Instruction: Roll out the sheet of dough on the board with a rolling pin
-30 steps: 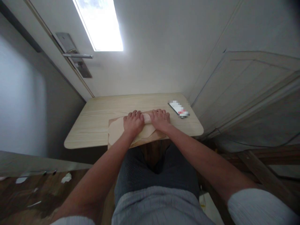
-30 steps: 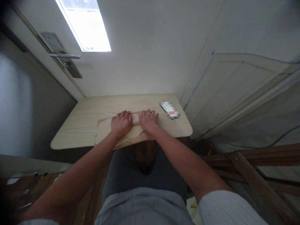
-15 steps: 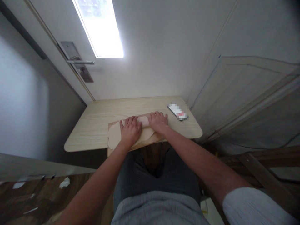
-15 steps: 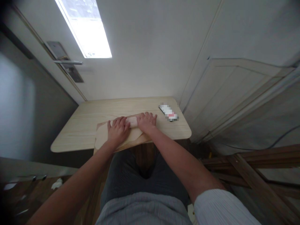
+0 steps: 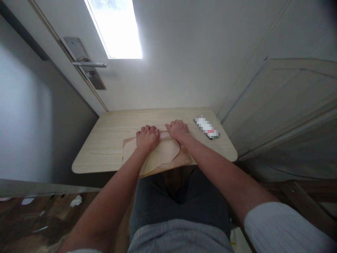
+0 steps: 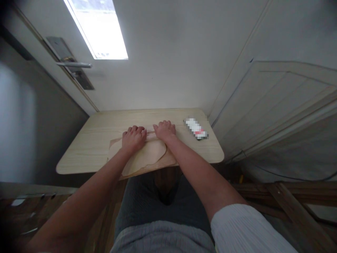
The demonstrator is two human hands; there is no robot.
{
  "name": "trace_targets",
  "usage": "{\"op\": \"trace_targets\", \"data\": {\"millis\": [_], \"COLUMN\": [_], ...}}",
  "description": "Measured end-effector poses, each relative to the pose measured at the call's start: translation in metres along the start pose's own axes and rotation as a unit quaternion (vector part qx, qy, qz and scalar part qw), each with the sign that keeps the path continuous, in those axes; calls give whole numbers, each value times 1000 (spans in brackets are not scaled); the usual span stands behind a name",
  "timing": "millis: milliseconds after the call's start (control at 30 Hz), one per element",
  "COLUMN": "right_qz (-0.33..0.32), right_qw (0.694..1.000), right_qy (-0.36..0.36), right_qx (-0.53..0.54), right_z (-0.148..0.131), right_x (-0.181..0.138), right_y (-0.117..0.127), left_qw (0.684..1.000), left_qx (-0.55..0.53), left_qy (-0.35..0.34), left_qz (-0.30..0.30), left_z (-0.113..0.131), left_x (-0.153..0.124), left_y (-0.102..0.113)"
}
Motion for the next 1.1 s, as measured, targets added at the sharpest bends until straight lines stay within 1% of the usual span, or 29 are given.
{"op": "trace_targets", "data": {"millis": [167,267,333,533,633,733,967,1100], "right_qz": [-38,-45,-43,-54,-55,-47,-25,-29], "right_qw": [999,997,997,995,996,997,998,998], "right_qy": [-32,-55,-62,-69,-65,-58,-59,-59], "right_qx": [14,21,25,37,35,28,4,1], "right_z": [3,7,7,9,8,6,4,4], "right_x": [14,21,26,38,42,46,54,58], "right_y": [-10,-13,-13,-16,-15,-13,-9,-10], "left_qw": [999,997,996,995,994,992,991,990], "left_qx": [15,23,22,-14,-19,-20,-27,-34], "left_qy": [-10,-9,-5,36,70,91,110,117], "left_qz": [-45,-77,-87,-89,-83,-80,-73,-78], "left_z": [-2,-5,-8,-20,-27,-32,-38,-41], "left_x": [15,22,28,47,54,58,66,70], "left_y": [-7,-13,-16,-25,-25,-24,-26,-28]}}
Point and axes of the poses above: each hand's wrist, its own x-axis towards the middle knuckle, its own y-axis out of the back of the hand, z = x × y, the point moved 10 cm from there along x, towards the middle knuckle, and after that the axes turned 15 degrees about -x, right-handed, at the moved point
